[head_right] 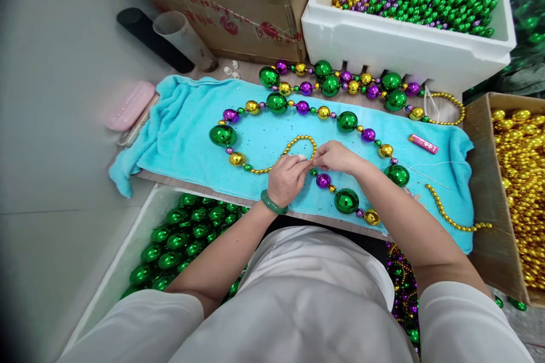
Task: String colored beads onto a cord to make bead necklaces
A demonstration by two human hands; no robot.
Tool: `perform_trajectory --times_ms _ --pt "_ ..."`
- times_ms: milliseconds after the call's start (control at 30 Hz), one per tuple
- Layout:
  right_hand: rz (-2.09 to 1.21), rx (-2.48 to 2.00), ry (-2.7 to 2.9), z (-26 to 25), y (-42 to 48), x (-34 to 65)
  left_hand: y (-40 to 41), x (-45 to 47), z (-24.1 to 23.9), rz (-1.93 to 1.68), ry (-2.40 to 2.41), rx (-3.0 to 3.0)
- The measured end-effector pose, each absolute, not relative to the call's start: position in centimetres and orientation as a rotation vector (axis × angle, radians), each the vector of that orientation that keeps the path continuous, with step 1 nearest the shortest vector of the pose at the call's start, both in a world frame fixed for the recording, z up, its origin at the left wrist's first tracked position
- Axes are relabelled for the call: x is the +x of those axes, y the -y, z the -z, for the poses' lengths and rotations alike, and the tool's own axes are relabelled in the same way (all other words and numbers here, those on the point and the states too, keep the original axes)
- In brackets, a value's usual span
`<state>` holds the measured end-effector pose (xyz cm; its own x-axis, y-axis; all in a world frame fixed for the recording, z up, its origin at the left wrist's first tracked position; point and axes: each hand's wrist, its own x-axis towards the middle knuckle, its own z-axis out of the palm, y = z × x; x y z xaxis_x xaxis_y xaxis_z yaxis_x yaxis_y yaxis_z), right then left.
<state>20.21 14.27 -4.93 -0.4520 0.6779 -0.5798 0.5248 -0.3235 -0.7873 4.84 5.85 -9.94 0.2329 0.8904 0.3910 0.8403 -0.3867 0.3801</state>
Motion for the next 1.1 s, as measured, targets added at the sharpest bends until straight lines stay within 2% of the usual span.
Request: perform_trajectory --times_ms 167,367,633,767,867,967,1100 --pt "-1.723 -1.685 1.552 4.5 -14.3 20.7 -5.4 4.1 9.6 -0.833 -1.676 2.387" --pt "-1.558 -1.720 1.631 5.5 -14.6 22.5 -4.2 2.6 9.1 -0.479 -1.739 2.438" --pt "-0.691 -1.872 2.369 5.6 -14.1 24.1 -4.2 0.8 8.7 -0.153 -1.750 2.402" --pt "-0.445 -1.969 2.463 5.4 -13.8 25.0 -4.3 -0.4 8.5 -0.120 -1.850 2.340" --pt "-0.483 -1.926 2.520 5.6 -14.0 25.8 -4.2 -0.5 8.2 -0.228 -1.875 2.251" --pt "-0.639 -1.811 2.666 5.5 -14.5 26.4 -4.5 0.1 8.0 -0.485 -1.804 2.120" --pt "-0.948 -1.813 2.739 4.9 -15.1 26.6 -5.5 1.8 8.2 -0.907 -1.599 1.482"
